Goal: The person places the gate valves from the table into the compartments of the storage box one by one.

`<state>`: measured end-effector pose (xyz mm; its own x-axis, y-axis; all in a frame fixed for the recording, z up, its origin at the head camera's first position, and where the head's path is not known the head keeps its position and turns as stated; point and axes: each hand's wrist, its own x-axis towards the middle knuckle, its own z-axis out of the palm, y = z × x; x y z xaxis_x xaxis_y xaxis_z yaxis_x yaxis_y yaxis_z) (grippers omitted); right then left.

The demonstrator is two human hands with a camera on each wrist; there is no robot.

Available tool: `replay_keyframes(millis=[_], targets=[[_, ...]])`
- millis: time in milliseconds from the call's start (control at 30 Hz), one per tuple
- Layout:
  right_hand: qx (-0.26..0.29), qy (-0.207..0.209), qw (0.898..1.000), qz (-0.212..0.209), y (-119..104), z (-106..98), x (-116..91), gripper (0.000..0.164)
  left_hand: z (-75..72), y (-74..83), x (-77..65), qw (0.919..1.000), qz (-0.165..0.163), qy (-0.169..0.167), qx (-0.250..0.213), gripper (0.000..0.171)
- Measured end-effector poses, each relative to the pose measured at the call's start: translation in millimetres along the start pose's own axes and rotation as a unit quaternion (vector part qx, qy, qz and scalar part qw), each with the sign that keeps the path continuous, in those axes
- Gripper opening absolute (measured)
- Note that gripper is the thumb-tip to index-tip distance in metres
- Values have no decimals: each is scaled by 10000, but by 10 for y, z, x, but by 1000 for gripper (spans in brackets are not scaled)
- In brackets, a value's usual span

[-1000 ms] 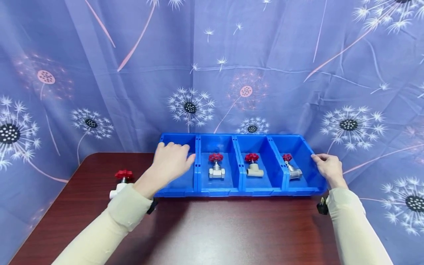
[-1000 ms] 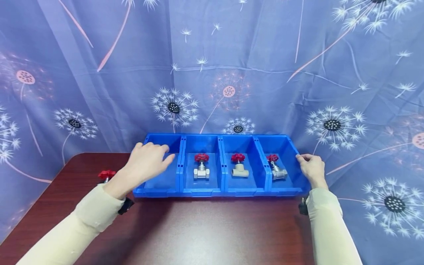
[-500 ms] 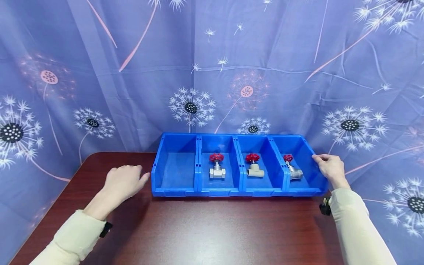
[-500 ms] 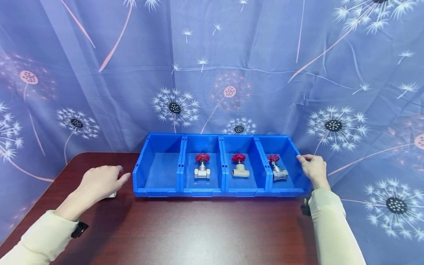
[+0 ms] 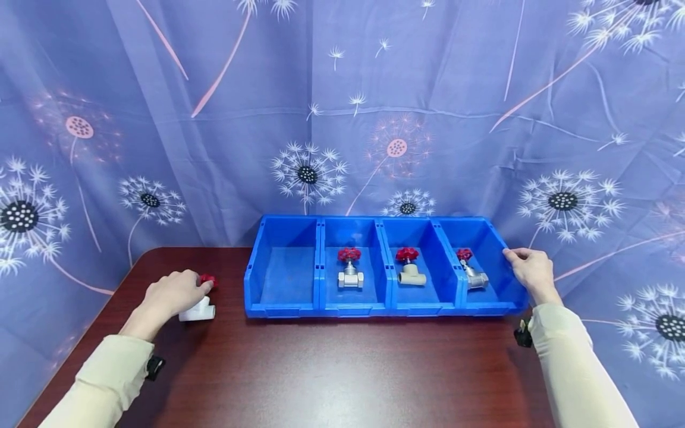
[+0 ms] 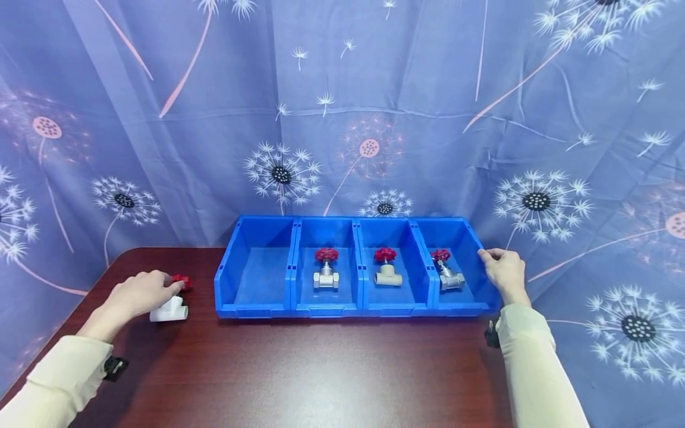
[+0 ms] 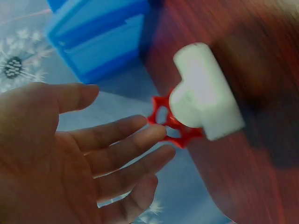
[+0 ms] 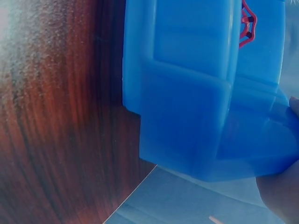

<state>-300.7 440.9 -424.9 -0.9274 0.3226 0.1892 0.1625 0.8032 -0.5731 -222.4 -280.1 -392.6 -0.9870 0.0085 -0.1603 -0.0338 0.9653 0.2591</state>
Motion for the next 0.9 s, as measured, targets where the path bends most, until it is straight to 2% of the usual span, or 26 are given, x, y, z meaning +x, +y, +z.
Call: replay_keyframes(millis=[167, 333, 600, 900], targets=[[-12, 46, 10000, -36, 2, 15, -16, 52, 30, -104, 60, 9995, -285, -127, 37, 36], [-1, 99, 9999, -91, -1, 11, -35, 51, 117, -187, 134, 9987, -468, -212, -4, 49], [28, 186, 9998, -95, 9, 21, -35, 51, 262, -248, 199, 9985, -440, -313, -70, 59], [94, 195, 9998, -50, 8, 47, -16, 51, 314, -224, 222, 9979, -520, -351, -187, 58]])
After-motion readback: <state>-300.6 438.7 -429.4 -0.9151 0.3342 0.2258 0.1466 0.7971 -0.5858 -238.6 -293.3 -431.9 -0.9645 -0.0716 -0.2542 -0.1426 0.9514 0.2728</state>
